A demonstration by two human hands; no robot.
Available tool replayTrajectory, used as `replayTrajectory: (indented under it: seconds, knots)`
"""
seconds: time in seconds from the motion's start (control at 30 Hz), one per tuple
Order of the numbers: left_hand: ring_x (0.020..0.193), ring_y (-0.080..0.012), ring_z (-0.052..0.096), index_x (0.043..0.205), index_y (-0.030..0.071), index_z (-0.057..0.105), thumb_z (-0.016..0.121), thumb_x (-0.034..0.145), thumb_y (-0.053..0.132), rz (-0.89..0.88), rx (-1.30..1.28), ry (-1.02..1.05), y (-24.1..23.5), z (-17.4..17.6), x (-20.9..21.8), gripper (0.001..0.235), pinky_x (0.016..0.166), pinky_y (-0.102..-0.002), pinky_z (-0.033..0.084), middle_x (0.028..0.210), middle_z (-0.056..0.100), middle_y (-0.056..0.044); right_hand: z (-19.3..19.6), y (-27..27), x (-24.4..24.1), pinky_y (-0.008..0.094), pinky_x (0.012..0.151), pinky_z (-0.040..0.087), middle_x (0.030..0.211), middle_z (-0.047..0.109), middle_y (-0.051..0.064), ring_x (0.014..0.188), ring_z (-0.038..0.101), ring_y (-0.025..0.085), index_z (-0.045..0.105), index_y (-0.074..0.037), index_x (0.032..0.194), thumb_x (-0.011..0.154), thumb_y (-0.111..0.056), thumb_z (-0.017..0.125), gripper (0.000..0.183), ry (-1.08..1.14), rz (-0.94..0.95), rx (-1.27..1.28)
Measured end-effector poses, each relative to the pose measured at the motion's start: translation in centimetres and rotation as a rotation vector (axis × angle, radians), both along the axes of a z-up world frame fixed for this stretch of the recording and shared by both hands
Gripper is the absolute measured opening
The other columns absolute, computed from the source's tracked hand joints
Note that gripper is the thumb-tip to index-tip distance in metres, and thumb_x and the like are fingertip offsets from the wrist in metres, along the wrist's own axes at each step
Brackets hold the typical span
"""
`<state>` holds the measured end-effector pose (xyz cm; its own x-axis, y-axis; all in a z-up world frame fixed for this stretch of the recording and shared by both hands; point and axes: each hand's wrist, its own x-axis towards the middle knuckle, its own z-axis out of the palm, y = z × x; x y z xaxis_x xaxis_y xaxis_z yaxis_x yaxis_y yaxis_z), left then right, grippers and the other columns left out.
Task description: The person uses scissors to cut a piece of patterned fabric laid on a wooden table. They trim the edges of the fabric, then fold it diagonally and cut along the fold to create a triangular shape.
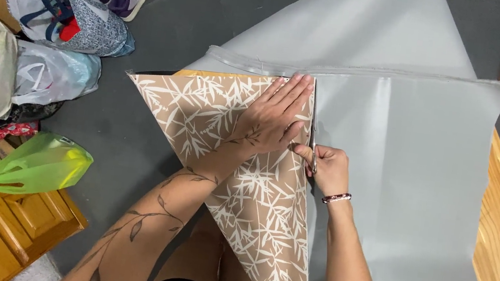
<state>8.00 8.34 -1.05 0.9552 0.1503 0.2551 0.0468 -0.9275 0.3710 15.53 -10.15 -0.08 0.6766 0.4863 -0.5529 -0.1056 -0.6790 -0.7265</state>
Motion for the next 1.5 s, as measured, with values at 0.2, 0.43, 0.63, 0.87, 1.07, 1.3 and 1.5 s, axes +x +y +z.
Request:
replayTrajectory:
  seconds: [0.2,0.43,0.63,0.87,1.07,1.3,1.5]
  knots:
    - [0.153,-0.0272,0.027,0.157,0.004,0.032,0.041,0.099,0.036,0.000,0.005,-0.012,0.1,-0.1,0.0,0.068,0.128,-0.045,0.015,0.164,0.031,-0.014,0.0,0.0,0.4,0.020,0.050,0.033,0.037,0.053,0.004,0.043,0.046,0.010,0.057,-0.013,0.047,0.077,-0.060,0.083,0.061,-0.008,0.035,0.004]
    - [0.153,-0.0273,0.028,0.158,0.004,0.031,0.038,0.100,0.036,-0.003,0.013,-0.023,0.2,-0.2,0.1,0.066,0.127,-0.044,0.015,0.165,0.030,-0.014,-0.6,0.6,1.6,0.023,0.051,0.036,0.040,0.057,0.004,0.043,0.049,0.012,0.061,-0.015,0.050,0.082,-0.062,0.078,0.059,-0.029,0.077,-0.009]
    - [0.152,-0.0285,0.031,0.157,0.004,0.033,0.041,0.099,0.035,0.005,0.009,-0.066,0.2,-0.2,-0.1,0.066,0.127,-0.046,0.018,0.164,0.032,-0.015,-1.1,1.0,1.4,0.022,0.049,0.032,0.037,0.051,0.002,0.042,0.045,0.011,0.059,-0.014,0.048,0.081,-0.061,0.080,0.061,-0.010,0.045,0.024]
    - [0.152,-0.0283,0.031,0.157,0.003,0.034,0.042,0.098,0.034,0.004,0.007,-0.072,0.2,-0.5,0.1,0.067,0.127,-0.045,0.018,0.163,0.033,-0.014,-1.0,0.8,1.9,0.020,0.044,0.027,0.035,0.046,0.000,0.039,0.037,0.008,0.053,-0.014,0.046,0.084,-0.057,0.079,0.063,0.057,0.049,0.069]
    - [0.152,-0.0290,0.031,0.156,0.003,0.035,0.049,0.094,0.031,-0.002,-0.051,-0.068,0.2,-0.8,0.2,0.070,0.127,-0.045,0.017,0.163,0.034,-0.015,-1.4,-0.6,3.9,0.019,0.025,0.022,0.042,0.037,0.001,0.026,0.031,0.005,0.049,-0.010,0.060,0.097,-0.034,0.066,0.048,0.378,-0.033,0.271]
    - [0.151,-0.0282,0.032,0.155,0.005,0.036,0.053,0.094,0.035,-0.011,-0.160,-0.080,0.4,-1.0,0.1,0.071,0.127,-0.043,0.018,0.162,0.034,-0.014,-0.4,1.0,4.5,0.019,0.026,0.025,0.040,0.044,0.006,0.025,0.038,0.009,0.053,-0.006,0.055,0.099,-0.033,0.065,0.054,0.243,0.090,0.204]
    - [0.152,-0.0282,0.031,0.155,0.005,0.036,0.057,0.091,0.034,-0.034,-0.207,-0.073,0.6,-1.1,0.1,0.074,0.128,-0.043,0.017,0.163,0.034,-0.014,1.4,2.0,4.4,0.018,0.026,0.026,0.039,0.044,0.005,0.025,0.038,0.006,0.052,-0.008,0.054,0.096,-0.034,0.069,0.053,0.252,0.065,0.198]
